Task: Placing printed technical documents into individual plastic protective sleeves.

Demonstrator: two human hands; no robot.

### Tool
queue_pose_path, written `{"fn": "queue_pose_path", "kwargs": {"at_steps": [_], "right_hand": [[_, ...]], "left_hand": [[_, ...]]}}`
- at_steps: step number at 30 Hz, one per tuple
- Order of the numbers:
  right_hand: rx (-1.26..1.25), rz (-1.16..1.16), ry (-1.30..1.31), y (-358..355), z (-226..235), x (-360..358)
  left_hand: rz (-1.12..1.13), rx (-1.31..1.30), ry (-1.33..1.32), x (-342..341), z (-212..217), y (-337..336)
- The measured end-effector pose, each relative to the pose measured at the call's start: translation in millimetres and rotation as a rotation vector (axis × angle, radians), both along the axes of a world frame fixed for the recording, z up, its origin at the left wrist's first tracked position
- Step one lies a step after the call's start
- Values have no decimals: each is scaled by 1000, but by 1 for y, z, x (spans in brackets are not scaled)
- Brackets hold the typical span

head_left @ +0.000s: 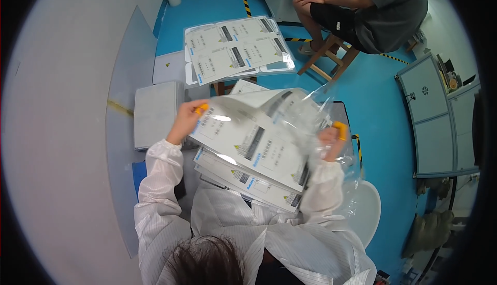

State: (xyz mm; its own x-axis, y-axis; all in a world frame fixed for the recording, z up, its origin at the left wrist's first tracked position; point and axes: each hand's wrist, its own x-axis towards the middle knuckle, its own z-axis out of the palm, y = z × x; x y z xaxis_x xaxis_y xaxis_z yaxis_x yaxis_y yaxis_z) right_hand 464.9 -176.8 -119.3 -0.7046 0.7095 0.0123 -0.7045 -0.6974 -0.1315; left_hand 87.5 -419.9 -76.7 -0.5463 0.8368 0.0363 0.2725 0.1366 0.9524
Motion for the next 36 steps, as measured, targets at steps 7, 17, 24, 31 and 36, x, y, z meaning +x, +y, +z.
{"fn": "queue_pose_path", "kwargs": {"at_steps": [7,17,24,31,36], "right_hand": [[229,-1117,-398,59,31,266],[345,-1100,-390,6,45,317],[602,-1104,-481,-23,114,287],[765,-1025,-554,-35,153,197],[1020,-575,-671,-45,132,123]], "left_hand": [[229,138,-366,-93,-8,19],[419,302,-565,-153,-48,132],[490,57,-325,-158,-59,141],[545,-43,370,-143,-45,97],[-99,-287,-12,-66,-18,45]]}}
